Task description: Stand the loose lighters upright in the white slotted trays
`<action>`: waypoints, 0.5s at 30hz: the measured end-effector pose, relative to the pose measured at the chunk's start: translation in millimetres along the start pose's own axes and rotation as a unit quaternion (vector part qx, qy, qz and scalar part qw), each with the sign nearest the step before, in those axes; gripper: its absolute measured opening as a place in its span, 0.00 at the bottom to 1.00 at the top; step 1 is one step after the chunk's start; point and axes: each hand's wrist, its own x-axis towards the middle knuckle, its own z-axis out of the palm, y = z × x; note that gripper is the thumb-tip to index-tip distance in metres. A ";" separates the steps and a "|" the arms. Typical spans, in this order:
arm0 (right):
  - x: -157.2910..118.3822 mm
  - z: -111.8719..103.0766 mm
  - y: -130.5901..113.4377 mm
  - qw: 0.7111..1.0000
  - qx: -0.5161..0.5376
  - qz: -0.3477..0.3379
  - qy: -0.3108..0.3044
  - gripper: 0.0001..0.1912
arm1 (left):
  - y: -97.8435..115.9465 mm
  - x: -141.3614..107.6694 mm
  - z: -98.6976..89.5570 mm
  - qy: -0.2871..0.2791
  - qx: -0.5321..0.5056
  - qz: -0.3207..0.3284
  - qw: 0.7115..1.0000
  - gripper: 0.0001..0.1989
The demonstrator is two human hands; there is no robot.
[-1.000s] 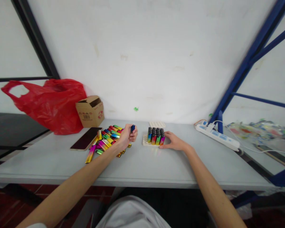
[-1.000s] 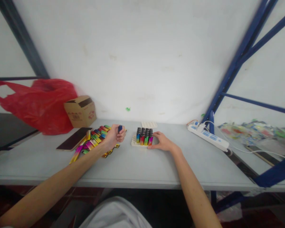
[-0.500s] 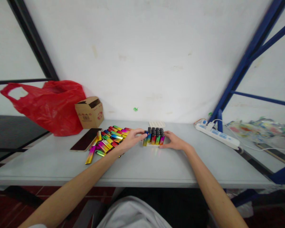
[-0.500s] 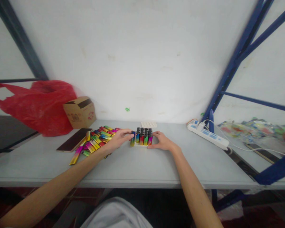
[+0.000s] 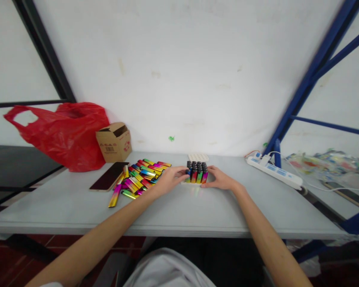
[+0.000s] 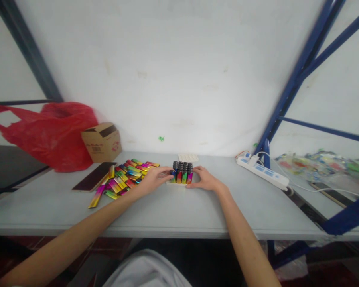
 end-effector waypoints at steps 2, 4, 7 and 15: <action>-0.6 -0.9 -2.4 1.000 -0.001 0.000 0.001 0.44 | 1.5 0.0 0.6 0.013 0.015 0.000 1.000 0.19; -0.9 -1.6 -4.4 1.000 0.002 0.000 0.002 0.43 | 4.3 1.7 -3.2 0.025 0.032 0.007 0.999 0.22; -0.8 -2.0 -5.8 1.000 0.010 0.000 0.000 0.43 | 3.4 10.3 -24.1 0.054 0.123 0.022 0.991 0.15; 1.2 0.2 -2.4 1.000 -0.003 0.004 0.001 0.46 | -47.2 44.3 -101.1 -0.003 0.382 -0.082 0.920 0.28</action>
